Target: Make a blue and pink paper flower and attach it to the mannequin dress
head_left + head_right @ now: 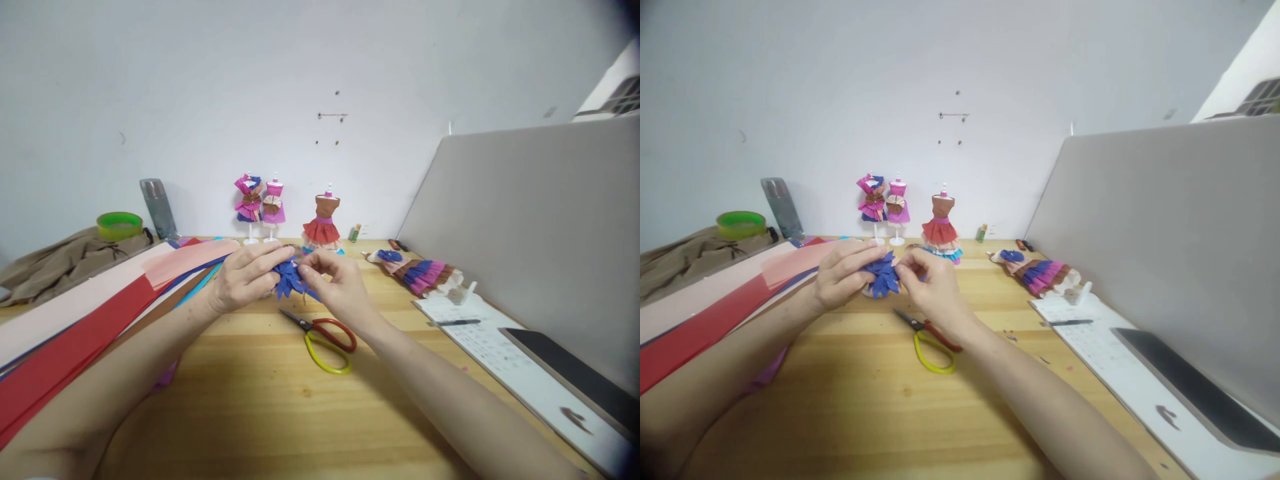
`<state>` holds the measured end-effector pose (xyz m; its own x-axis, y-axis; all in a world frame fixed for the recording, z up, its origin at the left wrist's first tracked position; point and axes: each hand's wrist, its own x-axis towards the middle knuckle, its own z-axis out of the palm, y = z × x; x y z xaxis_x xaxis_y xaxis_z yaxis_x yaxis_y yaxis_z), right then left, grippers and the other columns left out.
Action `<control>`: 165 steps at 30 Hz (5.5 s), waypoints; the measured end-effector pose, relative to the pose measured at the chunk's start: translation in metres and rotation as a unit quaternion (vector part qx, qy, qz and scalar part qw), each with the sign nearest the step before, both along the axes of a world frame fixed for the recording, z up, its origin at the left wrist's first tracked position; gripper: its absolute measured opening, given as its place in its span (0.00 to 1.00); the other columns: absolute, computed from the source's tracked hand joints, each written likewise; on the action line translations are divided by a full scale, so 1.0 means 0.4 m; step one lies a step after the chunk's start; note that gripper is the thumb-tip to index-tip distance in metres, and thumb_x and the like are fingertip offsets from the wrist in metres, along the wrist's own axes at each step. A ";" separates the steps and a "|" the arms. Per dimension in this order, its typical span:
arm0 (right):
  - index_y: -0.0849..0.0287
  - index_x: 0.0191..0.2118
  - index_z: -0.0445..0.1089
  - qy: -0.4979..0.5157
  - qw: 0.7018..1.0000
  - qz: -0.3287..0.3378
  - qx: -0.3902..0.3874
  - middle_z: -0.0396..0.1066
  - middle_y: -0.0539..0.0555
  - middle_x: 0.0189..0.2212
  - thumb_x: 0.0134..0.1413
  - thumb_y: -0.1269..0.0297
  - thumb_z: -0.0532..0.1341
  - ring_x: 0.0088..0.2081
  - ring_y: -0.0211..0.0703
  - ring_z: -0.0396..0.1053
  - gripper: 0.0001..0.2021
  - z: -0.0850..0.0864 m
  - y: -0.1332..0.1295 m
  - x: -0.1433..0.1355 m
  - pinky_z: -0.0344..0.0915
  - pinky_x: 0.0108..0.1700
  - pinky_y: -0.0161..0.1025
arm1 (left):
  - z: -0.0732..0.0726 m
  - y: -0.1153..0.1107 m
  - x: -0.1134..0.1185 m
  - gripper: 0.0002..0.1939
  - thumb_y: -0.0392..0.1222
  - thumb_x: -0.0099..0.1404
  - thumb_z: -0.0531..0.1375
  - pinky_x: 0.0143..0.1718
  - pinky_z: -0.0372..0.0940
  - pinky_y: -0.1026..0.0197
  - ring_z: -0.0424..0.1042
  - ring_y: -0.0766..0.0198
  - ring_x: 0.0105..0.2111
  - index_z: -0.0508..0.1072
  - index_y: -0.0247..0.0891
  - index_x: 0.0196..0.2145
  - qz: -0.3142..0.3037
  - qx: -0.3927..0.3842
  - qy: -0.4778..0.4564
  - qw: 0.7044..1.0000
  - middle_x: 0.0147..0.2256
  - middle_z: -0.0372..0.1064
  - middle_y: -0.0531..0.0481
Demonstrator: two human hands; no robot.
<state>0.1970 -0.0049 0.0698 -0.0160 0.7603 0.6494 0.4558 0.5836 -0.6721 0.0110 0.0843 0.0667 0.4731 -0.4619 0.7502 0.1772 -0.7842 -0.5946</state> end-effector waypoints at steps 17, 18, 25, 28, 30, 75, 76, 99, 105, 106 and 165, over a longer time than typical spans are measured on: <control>0.59 0.23 0.63 -0.032 0.999 -0.017 0.012 0.63 0.47 0.20 0.53 0.65 0.57 0.24 0.35 0.59 0.10 -0.007 0.003 -0.004 0.57 0.29 0.34 | -0.018 0.010 0.009 0.06 0.33 0.63 0.60 0.50 0.71 0.53 0.70 0.56 0.54 0.67 0.38 0.29 -0.018 -0.054 0.012 0.998 0.50 0.74 0.41; 0.58 0.23 0.62 -0.016 1.000 -0.011 -0.006 0.62 0.47 0.19 0.54 0.64 0.57 0.23 0.35 0.59 0.10 -0.008 0.005 -0.002 0.56 0.28 0.34 | -0.017 0.009 0.010 0.06 0.33 0.64 0.60 0.49 0.71 0.53 0.70 0.57 0.53 0.67 0.38 0.29 -0.018 -0.059 0.006 0.998 0.50 0.74 0.41; 0.58 0.21 0.62 0.005 0.999 0.028 -0.034 0.64 0.48 0.19 0.53 0.58 0.57 0.23 0.36 0.61 0.14 -0.003 0.005 -0.002 0.58 0.28 0.35 | -0.007 -0.002 0.016 0.05 0.33 0.64 0.58 0.48 0.71 0.52 0.72 0.56 0.51 0.67 0.37 0.29 -0.029 -0.094 0.004 0.995 0.48 0.74 0.37; 0.58 0.21 0.62 -0.011 1.000 0.007 -0.026 0.65 0.47 0.19 0.47 0.65 0.60 0.23 0.35 0.60 0.09 -0.002 0.001 -0.008 0.58 0.28 0.34 | -0.011 0.000 0.018 0.05 0.34 0.63 0.58 0.49 0.70 0.52 0.72 0.56 0.50 0.67 0.37 0.29 -0.036 -0.106 0.006 0.994 0.49 0.74 0.37; 0.58 0.21 0.62 0.001 0.999 0.014 -0.029 0.65 0.47 0.18 0.49 0.66 0.58 0.22 0.35 0.60 0.09 -0.005 0.002 -0.009 0.57 0.26 0.34 | -0.013 0.002 0.019 0.05 0.33 0.63 0.59 0.49 0.70 0.53 0.73 0.57 0.49 0.68 0.37 0.29 -0.039 -0.106 0.007 0.994 0.48 0.74 0.38; 0.56 0.32 0.70 -0.150 0.968 0.033 0.198 0.69 0.54 0.32 0.53 0.71 0.59 0.37 0.42 0.67 0.04 0.016 -0.003 0.022 0.64 0.39 0.41 | -0.002 -0.014 0.029 0.09 0.31 0.55 0.65 0.40 0.71 0.59 0.76 0.60 0.42 0.67 0.36 0.23 -0.116 -0.427 0.011 0.896 0.45 0.75 0.41; 0.57 0.31 0.70 -0.144 0.971 0.032 0.189 0.68 0.54 0.31 0.54 0.71 0.59 0.36 0.42 0.67 0.04 0.014 -0.002 0.021 0.64 0.39 0.41 | -0.003 -0.015 0.030 0.10 0.31 0.54 0.66 0.40 0.71 0.59 0.76 0.60 0.42 0.67 0.36 0.23 -0.119 -0.440 0.012 0.890 0.45 0.75 0.41; 0.60 0.22 0.67 0.191 0.945 0.199 -0.178 0.69 0.48 0.18 0.39 0.48 0.70 0.21 0.34 0.66 0.20 -0.002 0.023 0.006 0.61 0.27 0.34 | -0.019 -0.007 0.033 0.05 0.38 0.58 0.66 0.45 0.70 0.57 0.74 0.61 0.43 0.73 0.36 0.31 -0.196 -0.519 0.026 0.832 0.49 0.72 0.39; 0.61 0.21 0.69 0.196 0.946 0.183 -0.182 0.71 0.49 0.18 0.39 0.48 0.70 0.21 0.34 0.66 0.20 -0.002 0.020 0.005 0.61 0.28 0.34 | -0.020 -0.007 0.028 0.04 0.32 0.58 0.65 0.47 0.70 0.58 0.73 0.61 0.45 0.73 0.36 0.30 -0.189 -0.474 0.044 0.859 0.51 0.70 0.40; 0.61 0.21 0.70 0.195 0.947 0.182 -0.180 0.71 0.49 0.18 0.40 0.48 0.70 0.21 0.34 0.66 0.19 -0.004 0.021 0.006 0.61 0.28 0.34 | -0.020 -0.008 0.027 0.04 0.32 0.57 0.65 0.47 0.69 0.57 0.73 0.60 0.45 0.74 0.36 0.31 -0.187 -0.472 0.048 0.860 0.51 0.70 0.40; 0.58 0.20 0.68 0.086 0.992 0.058 -0.069 0.67 0.48 0.18 0.41 0.68 0.62 0.23 0.36 0.62 0.05 -0.012 0.007 -0.024 0.59 0.28 0.35 | -0.012 0.000 0.014 0.05 0.40 0.59 0.65 0.54 0.66 0.46 0.68 0.50 0.55 0.77 0.38 0.27 -0.216 -0.588 0.182 0.758 0.61 0.59 0.43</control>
